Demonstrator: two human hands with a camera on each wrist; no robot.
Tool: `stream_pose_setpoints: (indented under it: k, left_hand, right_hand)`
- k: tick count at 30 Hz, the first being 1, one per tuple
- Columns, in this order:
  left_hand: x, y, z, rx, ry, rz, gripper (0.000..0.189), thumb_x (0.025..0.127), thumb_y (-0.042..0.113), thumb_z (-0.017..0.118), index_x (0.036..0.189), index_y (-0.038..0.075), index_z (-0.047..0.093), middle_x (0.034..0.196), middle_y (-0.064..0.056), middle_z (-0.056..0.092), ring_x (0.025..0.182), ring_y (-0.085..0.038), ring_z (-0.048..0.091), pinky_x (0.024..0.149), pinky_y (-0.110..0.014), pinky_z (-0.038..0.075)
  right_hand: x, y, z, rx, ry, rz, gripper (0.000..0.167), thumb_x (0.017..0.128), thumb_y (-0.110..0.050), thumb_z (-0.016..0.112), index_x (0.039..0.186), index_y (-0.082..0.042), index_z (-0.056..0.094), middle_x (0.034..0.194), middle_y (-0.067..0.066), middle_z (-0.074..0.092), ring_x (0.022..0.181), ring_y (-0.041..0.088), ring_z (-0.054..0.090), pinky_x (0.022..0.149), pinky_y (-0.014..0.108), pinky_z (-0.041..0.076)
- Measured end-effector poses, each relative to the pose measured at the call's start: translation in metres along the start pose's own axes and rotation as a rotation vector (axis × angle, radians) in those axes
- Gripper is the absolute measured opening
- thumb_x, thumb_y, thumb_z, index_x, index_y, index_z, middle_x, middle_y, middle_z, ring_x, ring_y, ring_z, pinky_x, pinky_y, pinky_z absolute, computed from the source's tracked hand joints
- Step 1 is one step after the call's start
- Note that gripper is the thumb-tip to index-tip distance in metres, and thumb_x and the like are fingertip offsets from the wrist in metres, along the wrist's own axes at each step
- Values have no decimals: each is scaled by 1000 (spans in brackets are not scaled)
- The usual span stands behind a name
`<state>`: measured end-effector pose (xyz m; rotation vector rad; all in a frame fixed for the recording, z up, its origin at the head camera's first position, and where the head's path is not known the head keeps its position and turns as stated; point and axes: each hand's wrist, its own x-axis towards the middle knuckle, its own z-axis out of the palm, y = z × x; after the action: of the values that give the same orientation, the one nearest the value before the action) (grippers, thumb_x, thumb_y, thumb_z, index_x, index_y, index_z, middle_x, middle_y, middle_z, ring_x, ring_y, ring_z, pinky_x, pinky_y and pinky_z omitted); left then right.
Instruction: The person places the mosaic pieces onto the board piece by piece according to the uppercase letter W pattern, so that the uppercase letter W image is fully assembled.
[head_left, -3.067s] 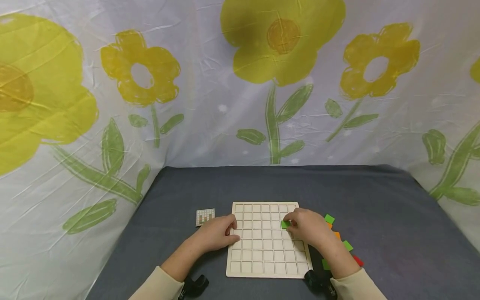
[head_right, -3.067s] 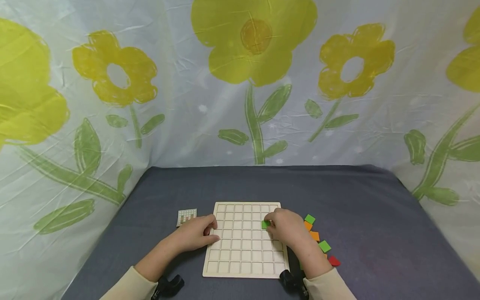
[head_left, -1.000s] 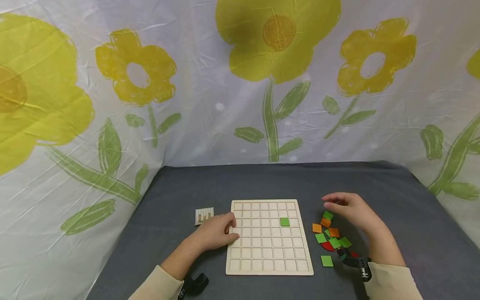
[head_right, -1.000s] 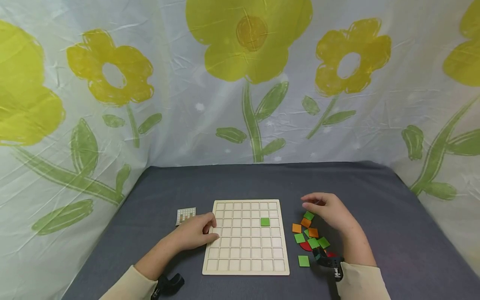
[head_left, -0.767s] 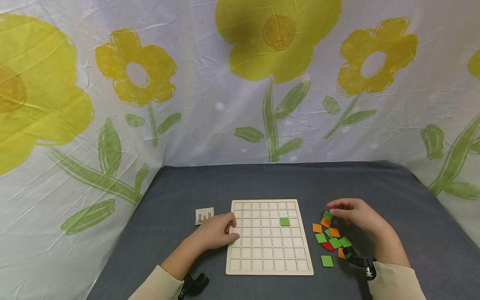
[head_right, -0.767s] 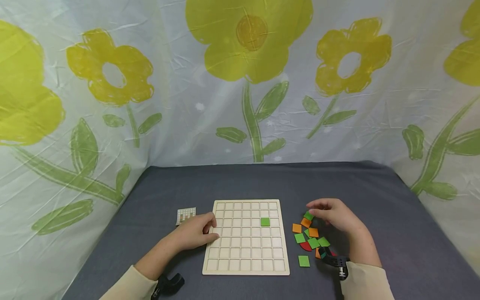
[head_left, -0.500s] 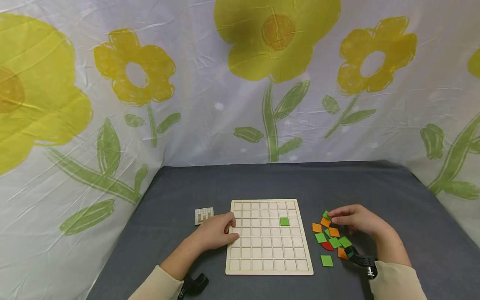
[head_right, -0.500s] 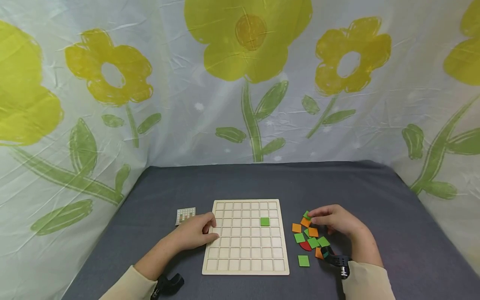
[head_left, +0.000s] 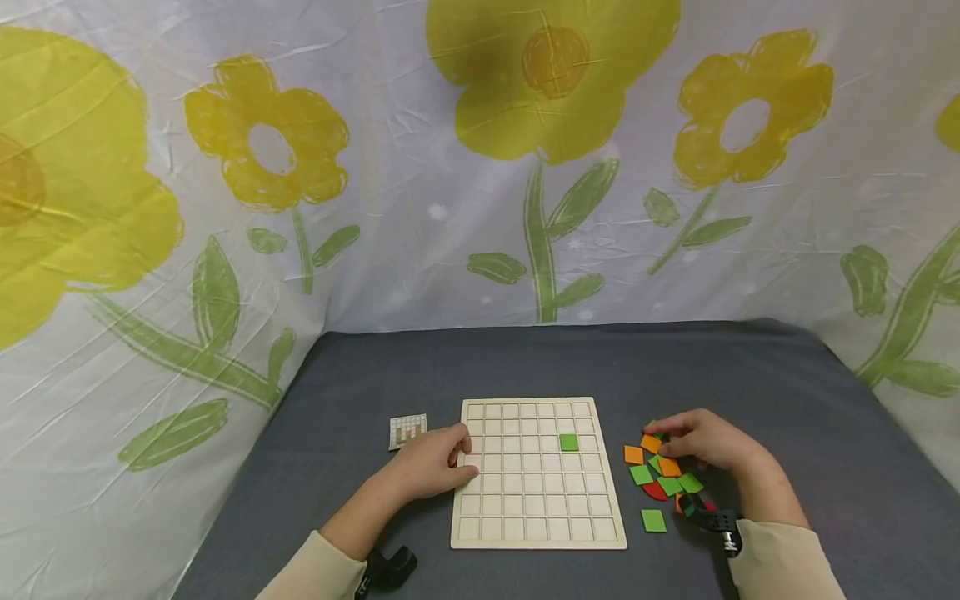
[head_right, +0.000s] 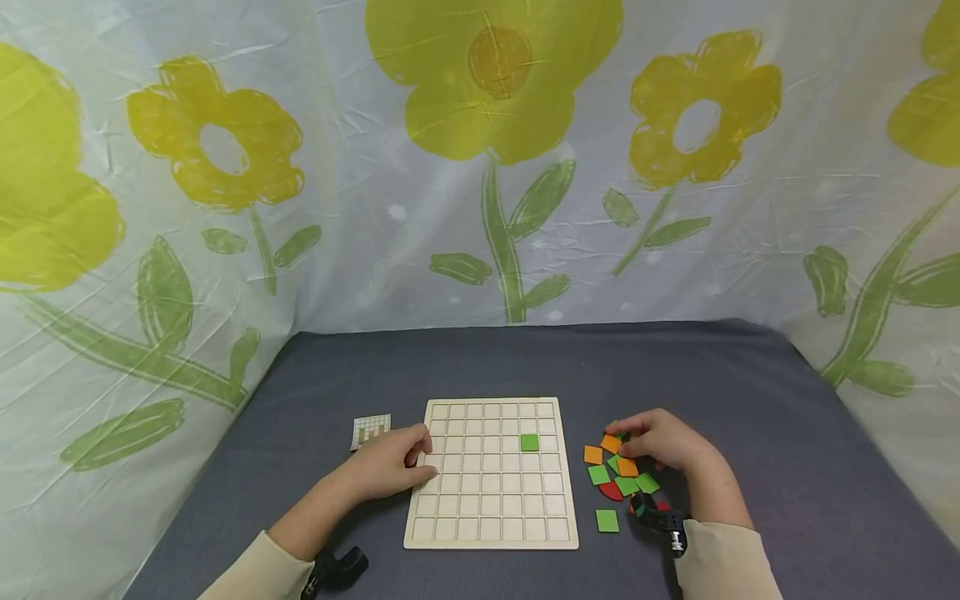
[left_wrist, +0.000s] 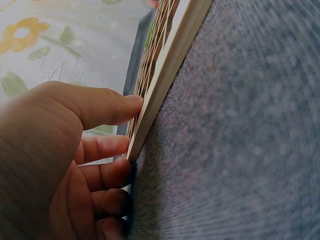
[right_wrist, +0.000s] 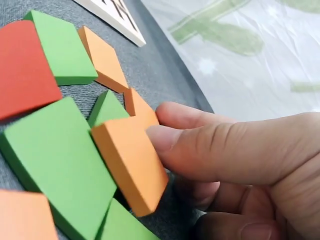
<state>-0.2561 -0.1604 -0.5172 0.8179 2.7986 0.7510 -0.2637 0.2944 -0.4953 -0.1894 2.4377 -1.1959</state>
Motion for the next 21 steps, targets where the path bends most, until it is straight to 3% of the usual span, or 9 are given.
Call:
stream_pose_setpoints:
  k: [4, 10, 14, 21]
  left_hand:
    - [0, 0, 0, -1, 0, 1, 23, 93, 32, 75, 99, 17, 59, 71, 8, 48, 56, -6, 40, 54, -29, 36]
    - [-1, 0, 0, -3, 2, 0, 23, 93, 32, 75, 99, 18, 59, 70, 8, 48, 55, -6, 40, 54, -29, 36]
    - [-1, -1, 1, -3, 3, 0, 23, 93, 33, 75, 99, 18, 59, 70, 8, 48, 55, -7, 40, 54, -29, 36]
    - [-1, -1, 1, -5, 6, 1, 23, 93, 33, 75, 100, 18, 59, 70, 9, 48, 55, -6, 40, 54, -28, 35]
  right_hand:
    - [1, -3, 3, -21, 21, 6, 38, 93, -12, 74, 129, -3, 71, 97, 6, 71, 62, 21, 49, 50, 31, 38]
    - [2, -6, 6, -39, 41, 21, 37, 95, -10, 71, 131, -5, 70, 100, 6, 72, 52, 17, 40, 48, 30, 37]
    - [4, -7, 6, -40, 13, -1, 41, 94, -5, 69, 134, -5, 68, 84, 3, 68, 48, 15, 35, 47, 29, 36]
    - [6, -8, 9, -50, 8, 17, 39, 92, -4, 70, 130, -6, 71, 70, -2, 54, 50, 14, 38, 49, 29, 37]
